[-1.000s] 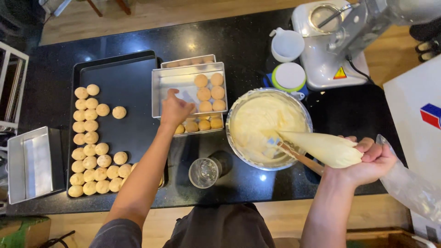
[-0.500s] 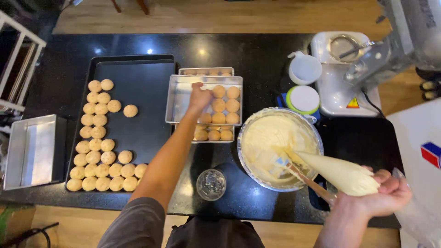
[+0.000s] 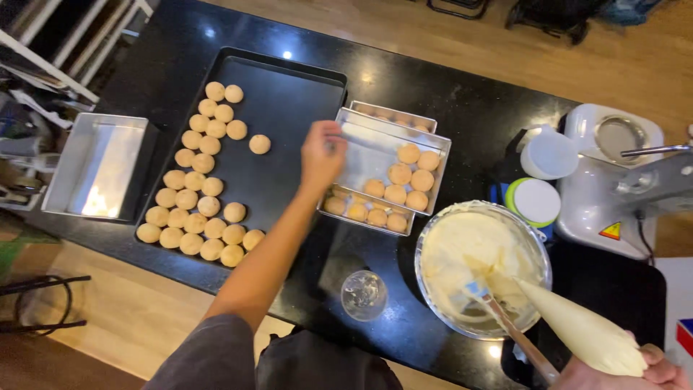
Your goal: Filling small round pastries with cream using a piping bag and arranging them in trays.
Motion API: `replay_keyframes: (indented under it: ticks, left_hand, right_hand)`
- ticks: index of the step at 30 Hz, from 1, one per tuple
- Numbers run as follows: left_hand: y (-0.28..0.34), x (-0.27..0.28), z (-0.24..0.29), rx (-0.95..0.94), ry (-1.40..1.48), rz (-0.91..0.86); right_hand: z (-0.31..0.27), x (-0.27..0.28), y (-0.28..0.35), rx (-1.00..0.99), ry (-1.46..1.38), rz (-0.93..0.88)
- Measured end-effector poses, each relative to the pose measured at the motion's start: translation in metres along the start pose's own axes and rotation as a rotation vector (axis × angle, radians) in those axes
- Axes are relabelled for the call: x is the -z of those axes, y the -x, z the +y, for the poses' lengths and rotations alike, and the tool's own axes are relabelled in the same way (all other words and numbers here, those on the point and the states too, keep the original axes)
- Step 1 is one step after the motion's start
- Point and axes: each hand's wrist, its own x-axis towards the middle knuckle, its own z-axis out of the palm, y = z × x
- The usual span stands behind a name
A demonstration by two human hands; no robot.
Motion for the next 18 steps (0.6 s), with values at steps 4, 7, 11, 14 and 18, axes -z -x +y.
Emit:
replay_keyframes:
  ticks: [4,7,11,14,18]
  left_hand:
    - [-0.001,0.065,-0.024,0.17,0.005,0.178]
    - [0.004,0.123,-0.076,0.224,-0.192,0.344]
    - [0.006,0.172,-0.115,0.222,-0.445,0.407]
    - [-0.006,0.189,-0.121,0.155,-0.635,0.37]
    - [-0.038,0.185,-0.13,0.047,-0.725,0.238]
  right_hand:
    - [0.003,-0.005,-0.016,-0.037,0.005,-0.04]
    - [0.043,-0.024,-0.026,-0.152,-0.046,-0.077]
    - [0.086,-0.049,-0.049,-0.277,-0.096,-0.12]
    - [0.111,-0.063,-0.066,-0.349,-0.12,-0.138]
    - [0.131,-0.074,-0.085,-0.421,-0.134,-0.139]
